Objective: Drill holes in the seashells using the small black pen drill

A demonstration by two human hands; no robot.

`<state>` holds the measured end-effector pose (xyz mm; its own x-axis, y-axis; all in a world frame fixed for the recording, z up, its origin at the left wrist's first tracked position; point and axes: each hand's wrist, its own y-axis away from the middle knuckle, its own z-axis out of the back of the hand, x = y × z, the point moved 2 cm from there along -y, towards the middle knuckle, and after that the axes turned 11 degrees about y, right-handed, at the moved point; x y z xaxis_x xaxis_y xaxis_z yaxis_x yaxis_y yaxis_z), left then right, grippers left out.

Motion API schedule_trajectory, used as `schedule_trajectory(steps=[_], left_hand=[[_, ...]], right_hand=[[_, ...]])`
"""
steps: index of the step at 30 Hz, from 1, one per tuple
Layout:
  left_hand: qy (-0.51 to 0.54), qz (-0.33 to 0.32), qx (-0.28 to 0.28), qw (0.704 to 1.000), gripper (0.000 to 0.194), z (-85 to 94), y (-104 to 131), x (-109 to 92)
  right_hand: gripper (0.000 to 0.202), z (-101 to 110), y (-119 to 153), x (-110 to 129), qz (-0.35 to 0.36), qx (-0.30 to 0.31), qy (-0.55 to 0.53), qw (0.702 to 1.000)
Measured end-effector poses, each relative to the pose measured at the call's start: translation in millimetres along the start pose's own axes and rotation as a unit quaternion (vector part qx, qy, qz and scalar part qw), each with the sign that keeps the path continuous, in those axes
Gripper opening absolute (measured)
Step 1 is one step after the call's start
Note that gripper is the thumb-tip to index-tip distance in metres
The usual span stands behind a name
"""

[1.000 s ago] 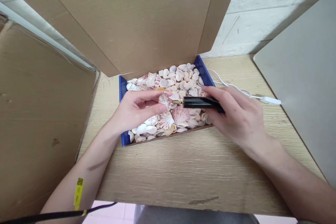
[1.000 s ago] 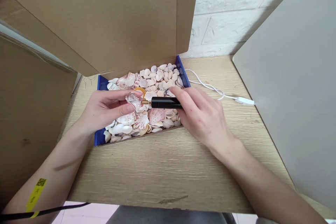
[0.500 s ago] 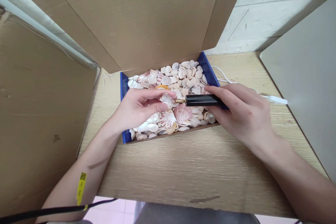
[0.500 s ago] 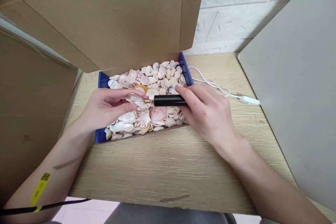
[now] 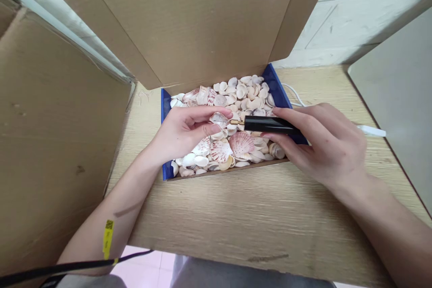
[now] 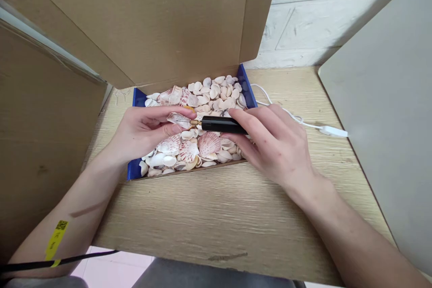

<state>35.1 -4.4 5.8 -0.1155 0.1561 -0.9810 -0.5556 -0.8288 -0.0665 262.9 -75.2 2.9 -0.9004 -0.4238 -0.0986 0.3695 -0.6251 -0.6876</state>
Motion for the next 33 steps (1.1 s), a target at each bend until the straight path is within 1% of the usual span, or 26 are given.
schedule_trajectory(steps=[2, 5, 6, 8, 11, 17, 25, 28, 33], left_hand=[[0.001, 0.001, 0.001, 1.0, 0.025, 0.2, -0.1, -0.4], [0.009, 0.005, 0.004, 1.0, 0.025, 0.2, -0.6, -1.0], [0.009, 0.008, 0.003, 1.0, 0.025, 0.1, -0.7, -1.2], [0.007, 0.012, 0.001, 1.0, 0.025, -0.1, -0.7, -1.5], [0.004, 0.012, 0.0, 1.0, 0.026, -0.2, -0.5, -1.9], [-0.009, 0.006, 0.005, 1.0, 0.026, 1.2, -0.8, -1.5], [-0.059, 0.022, -0.015, 0.998, 0.032, 1.2, 0.1, -0.2], [-0.063, 0.017, -0.017, 0.998, 0.035, 1.9, -0.4, -0.2], [-0.055, 0.006, -0.009, 0.998, 0.034, 2.8, -0.6, 0.9]], right_hand=[[0.037, 0.2, -0.5, -0.2, 0.006, -0.014, -0.014, 1.0], [0.036, 0.2, -0.3, 0.3, 0.005, 0.007, -0.014, 1.0], [0.036, 0.5, 0.0, 0.5, 0.005, 0.006, -0.008, 1.0], [0.038, 1.5, 0.4, 0.6, 0.005, -0.01, 0.002, 1.0], [0.039, 1.9, 0.8, -0.2, 0.004, -0.018, 0.008, 1.0], [0.038, 0.1, 3.5, -1.7, -0.003, -0.005, 0.011, 1.0], [0.036, -5.4, 2.3, -1.4, -0.011, 0.005, 0.001, 1.0], [0.035, -6.4, 2.2, -1.5, -0.01, 0.007, -0.006, 1.0], [0.037, -5.2, 1.7, -0.8, -0.016, 0.01, -0.028, 0.999]])
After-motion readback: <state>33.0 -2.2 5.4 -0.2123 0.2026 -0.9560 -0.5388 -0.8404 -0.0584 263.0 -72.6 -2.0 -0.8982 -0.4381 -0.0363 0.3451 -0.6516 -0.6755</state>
